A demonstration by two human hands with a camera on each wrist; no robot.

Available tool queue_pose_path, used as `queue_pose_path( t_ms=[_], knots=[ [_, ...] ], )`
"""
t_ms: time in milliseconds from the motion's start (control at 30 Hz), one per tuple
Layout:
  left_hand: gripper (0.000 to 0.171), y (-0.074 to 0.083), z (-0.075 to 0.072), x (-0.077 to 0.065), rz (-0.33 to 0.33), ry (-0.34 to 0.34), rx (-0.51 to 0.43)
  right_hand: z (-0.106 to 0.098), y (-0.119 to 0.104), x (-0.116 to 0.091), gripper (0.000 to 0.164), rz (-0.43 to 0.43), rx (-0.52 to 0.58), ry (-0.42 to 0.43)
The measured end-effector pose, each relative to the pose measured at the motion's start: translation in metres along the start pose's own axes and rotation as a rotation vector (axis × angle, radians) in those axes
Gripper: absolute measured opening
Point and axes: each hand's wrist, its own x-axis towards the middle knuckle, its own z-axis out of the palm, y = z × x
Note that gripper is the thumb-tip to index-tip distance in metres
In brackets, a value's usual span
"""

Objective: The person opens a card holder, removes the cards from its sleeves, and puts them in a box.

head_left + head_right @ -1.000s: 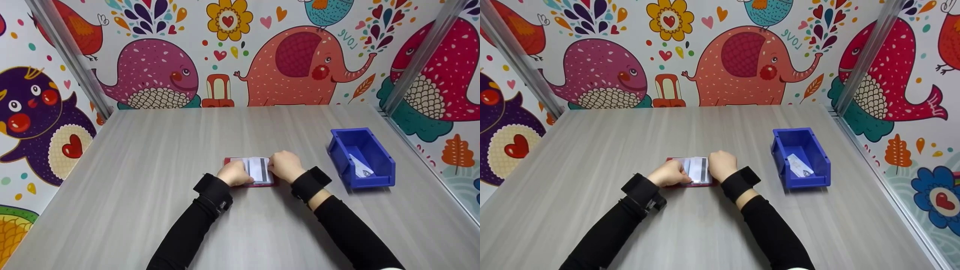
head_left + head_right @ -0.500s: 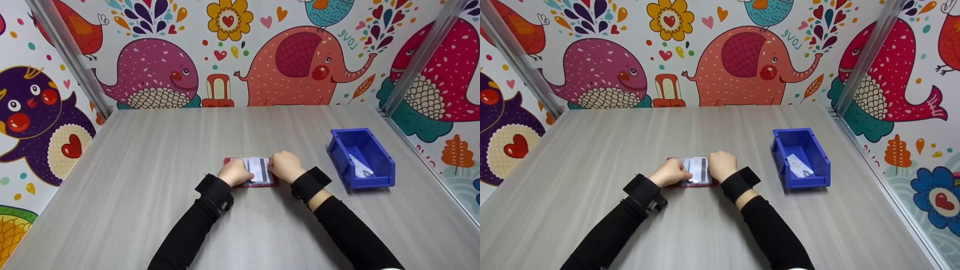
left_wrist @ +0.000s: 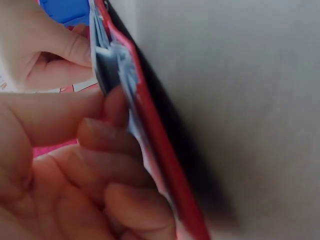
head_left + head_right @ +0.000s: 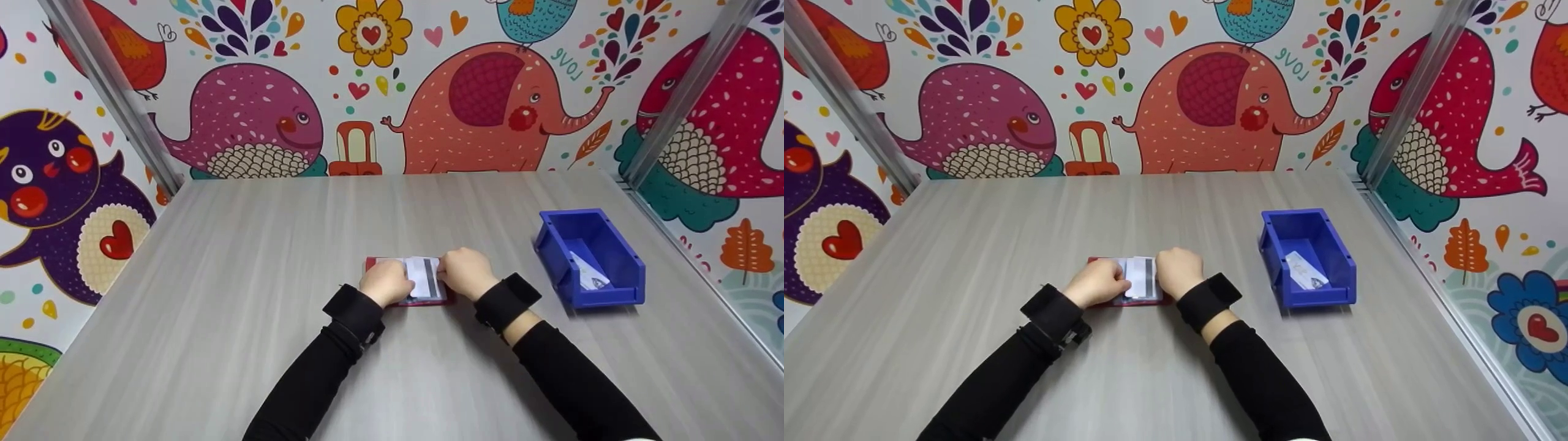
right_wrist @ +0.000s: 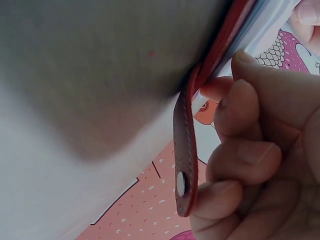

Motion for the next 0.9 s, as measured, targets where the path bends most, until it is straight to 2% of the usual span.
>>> queue_pose_path(
  t_ms=[100, 267, 433, 667, 900],
  knots=[
    [0.017, 0.0014, -0.0005, -0.0005, 0.014, 0.01, 0.012, -0.0002, -0.0005, -0.0002, 0.006, 0.005, 0.001, -0.006],
    [0.016, 0.002, -0.0004, 0.0, 0.017, 0.02, 0.03, -0.0004, -0.0014, -0.0005, 0.005, 0.013, 0.004, -0.008],
    [0.021, 0.0002, 0.0003, 0.0018, 0.028, 0.01, 0.021, 0.0, -0.0017, -0.0002, 0.006, 0.017, 0.002, -0.01],
    [0.034, -0.004, 0.0009, 0.0043, 0.016, -0.039, -0.037, -0.0003, -0.0027, 0.0004, 0.005, 0.029, -0.009, -0.026],
    [0.035, -0.0047, 0.0016, 0.0056, -0.004, -0.046, -0.045, -0.0004, -0.0028, 0.0001, 0.005, 0.032, -0.025, -0.039]
  ],
)
